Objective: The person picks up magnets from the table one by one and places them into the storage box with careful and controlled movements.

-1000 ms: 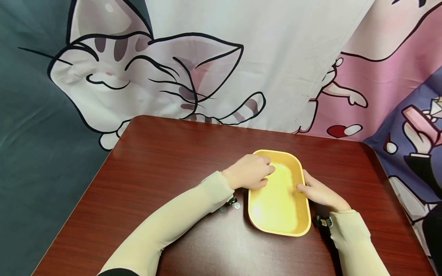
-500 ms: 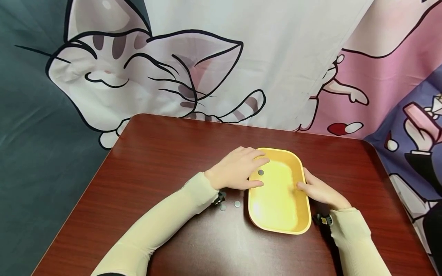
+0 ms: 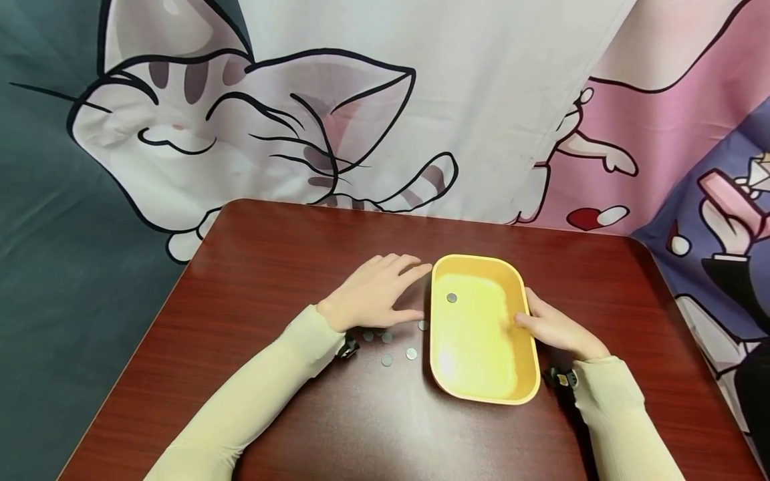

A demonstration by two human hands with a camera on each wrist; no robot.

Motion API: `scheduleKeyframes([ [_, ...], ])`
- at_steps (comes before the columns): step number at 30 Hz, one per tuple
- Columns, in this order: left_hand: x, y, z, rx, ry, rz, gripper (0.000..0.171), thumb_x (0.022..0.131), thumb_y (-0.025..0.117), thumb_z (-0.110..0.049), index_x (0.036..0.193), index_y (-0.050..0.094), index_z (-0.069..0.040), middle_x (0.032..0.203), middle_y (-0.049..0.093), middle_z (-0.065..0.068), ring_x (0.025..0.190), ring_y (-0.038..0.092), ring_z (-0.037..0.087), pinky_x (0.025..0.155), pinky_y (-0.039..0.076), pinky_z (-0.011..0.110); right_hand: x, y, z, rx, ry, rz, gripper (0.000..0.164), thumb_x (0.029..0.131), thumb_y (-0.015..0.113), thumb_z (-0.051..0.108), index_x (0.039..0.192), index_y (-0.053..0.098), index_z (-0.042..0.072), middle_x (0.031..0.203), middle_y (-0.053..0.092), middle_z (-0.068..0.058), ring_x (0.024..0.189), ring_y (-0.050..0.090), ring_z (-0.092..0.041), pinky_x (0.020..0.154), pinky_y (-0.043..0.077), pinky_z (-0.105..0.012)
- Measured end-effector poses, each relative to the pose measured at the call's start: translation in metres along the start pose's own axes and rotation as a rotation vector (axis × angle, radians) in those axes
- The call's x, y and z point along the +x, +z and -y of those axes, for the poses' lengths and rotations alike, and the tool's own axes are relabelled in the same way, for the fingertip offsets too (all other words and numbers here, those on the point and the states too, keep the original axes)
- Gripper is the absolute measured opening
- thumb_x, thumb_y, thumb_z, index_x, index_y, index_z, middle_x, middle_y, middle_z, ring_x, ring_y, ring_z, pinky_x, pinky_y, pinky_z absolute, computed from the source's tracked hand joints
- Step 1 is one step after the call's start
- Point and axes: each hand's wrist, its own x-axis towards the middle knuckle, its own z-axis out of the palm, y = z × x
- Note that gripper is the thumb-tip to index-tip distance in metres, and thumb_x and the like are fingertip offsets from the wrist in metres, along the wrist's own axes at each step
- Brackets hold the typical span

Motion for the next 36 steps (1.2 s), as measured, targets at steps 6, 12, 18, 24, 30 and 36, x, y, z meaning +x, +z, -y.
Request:
scheduleKeyframes([
  [6,-0.012,0.002,0.003,0.008,-0.002,0.007,0.082,0.09,0.066,-0.062,0.155,0.046,-0.016,0.146,0.055,0.003,0.124,0.058,0.023,0.096,0.05,0.041,-0.001,-0.001,0.002,-0.002,0.017,-0.001,0.056,0.1,0.052,0.007,0.146,0.024,-0.008,0.123,0.055,-0.029,0.096,0.07,-0.024,0.077,0.059,-0.027],
  [12,-0.022,0.006,0.007,0.041,0.007,0.007,0.081,0.089,0.068,-0.063,0.153,0.049,-0.017,0.142,0.057,0.001,0.117,0.06,0.021,0.091,0.05,0.038,-0.001,0.0,0.002,-0.01,0.002,-0.011,0.054,0.099,0.052,0.006,0.145,0.027,-0.008,0.122,0.056,-0.027,0.095,0.069,-0.022,0.077,0.059,-0.027],
  [18,-0.029,0.011,0.008,0.037,0.011,0.029,0.077,0.089,0.071,-0.057,0.151,0.051,-0.015,0.137,0.059,0.001,0.113,0.061,0.02,0.09,0.05,0.037,-0.001,0.001,0.002,-0.01,-0.006,-0.01,0.055,0.098,0.052,0.007,0.146,0.027,-0.008,0.124,0.055,-0.027,0.096,0.069,-0.019,0.077,0.058,-0.026],
  [24,-0.031,0.016,0.006,0.034,0.025,0.037,0.071,0.09,0.072,-0.05,0.149,0.054,-0.015,0.128,0.062,0.0,0.108,0.061,0.019,0.089,0.051,0.036,-0.003,0.0,0.001,-0.005,-0.023,-0.016,0.057,0.097,0.053,0.005,0.146,0.027,-0.009,0.124,0.056,-0.027,0.097,0.068,-0.021,0.078,0.058,-0.025],
  [30,-0.033,0.019,0.005,0.025,0.036,0.04,0.065,0.089,0.074,-0.047,0.144,0.058,-0.016,0.123,0.062,0.0,0.104,0.061,0.019,0.09,0.052,0.036,-0.003,0.0,0.001,0.003,-0.017,-0.014,0.061,0.099,0.053,0.006,0.15,0.023,-0.008,0.127,0.053,-0.029,0.1,0.069,-0.024,0.079,0.058,-0.025],
  [36,-0.033,0.024,0.007,0.015,0.059,0.041,0.051,0.089,0.076,-0.04,0.132,0.064,-0.015,0.112,0.059,0.0,0.093,0.061,0.02,0.087,0.054,0.037,-0.001,0.0,0.0,-0.006,-0.029,-0.014,0.06,0.097,0.053,0.004,0.149,0.025,-0.009,0.126,0.055,-0.028,0.099,0.068,-0.023,0.08,0.057,-0.023],
])
